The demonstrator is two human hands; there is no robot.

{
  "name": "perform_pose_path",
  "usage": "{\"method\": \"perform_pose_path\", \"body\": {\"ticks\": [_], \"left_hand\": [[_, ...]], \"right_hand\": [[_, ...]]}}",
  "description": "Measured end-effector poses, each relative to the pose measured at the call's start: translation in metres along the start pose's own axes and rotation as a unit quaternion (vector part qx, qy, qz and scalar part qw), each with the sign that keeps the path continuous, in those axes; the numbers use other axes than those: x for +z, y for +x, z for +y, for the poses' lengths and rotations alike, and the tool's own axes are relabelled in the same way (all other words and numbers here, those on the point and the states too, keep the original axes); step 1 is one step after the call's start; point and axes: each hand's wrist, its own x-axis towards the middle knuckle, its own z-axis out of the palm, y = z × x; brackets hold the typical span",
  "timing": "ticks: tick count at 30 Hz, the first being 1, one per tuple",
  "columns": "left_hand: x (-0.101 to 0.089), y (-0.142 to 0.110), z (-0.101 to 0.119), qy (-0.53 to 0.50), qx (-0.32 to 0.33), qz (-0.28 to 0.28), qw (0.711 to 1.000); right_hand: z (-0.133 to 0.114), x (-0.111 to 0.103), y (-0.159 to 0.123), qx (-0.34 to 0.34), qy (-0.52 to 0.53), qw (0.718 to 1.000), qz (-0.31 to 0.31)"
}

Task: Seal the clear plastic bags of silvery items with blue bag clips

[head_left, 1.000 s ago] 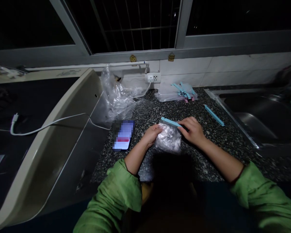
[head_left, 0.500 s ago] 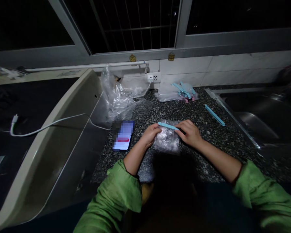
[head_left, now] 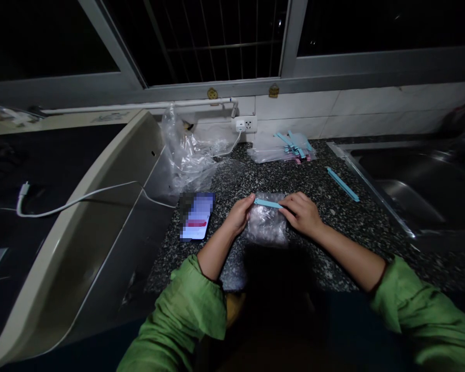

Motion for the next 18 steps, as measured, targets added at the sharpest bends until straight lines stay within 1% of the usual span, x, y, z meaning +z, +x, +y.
{"method": "perform_pose_path", "body": {"ticks": [3,8,11,14,18], "left_hand": [[-0.001,0.0006,-0.0021,0.022,0.021,0.008,1.0],[-0.0013,0.0014,-0.0059,0.042,0.036,0.022,0.998],[0.0009,0.0005,-0.0066,0.041,0.049,0.026,0.998],[0.0034,-0.0008,-0.0064,0.032,0.061,0.033,0.997],[0.0044,-0.0008,-0.0071,0.028,0.058,0.041,0.997]], "right_hand": [[-0.0006,0.0005,-0.0001,-0.01,0.006,1.0,0.013],[0.0001,0.0025,-0.0003,-0.013,0.031,0.999,0.038],[0.0007,0.0033,0.0,-0.014,0.029,0.999,0.039],[0.0009,0.0034,0.0007,-0.035,0.027,0.998,0.053],[0.001,0.0029,0.0015,-0.052,0.03,0.996,0.071]]}}
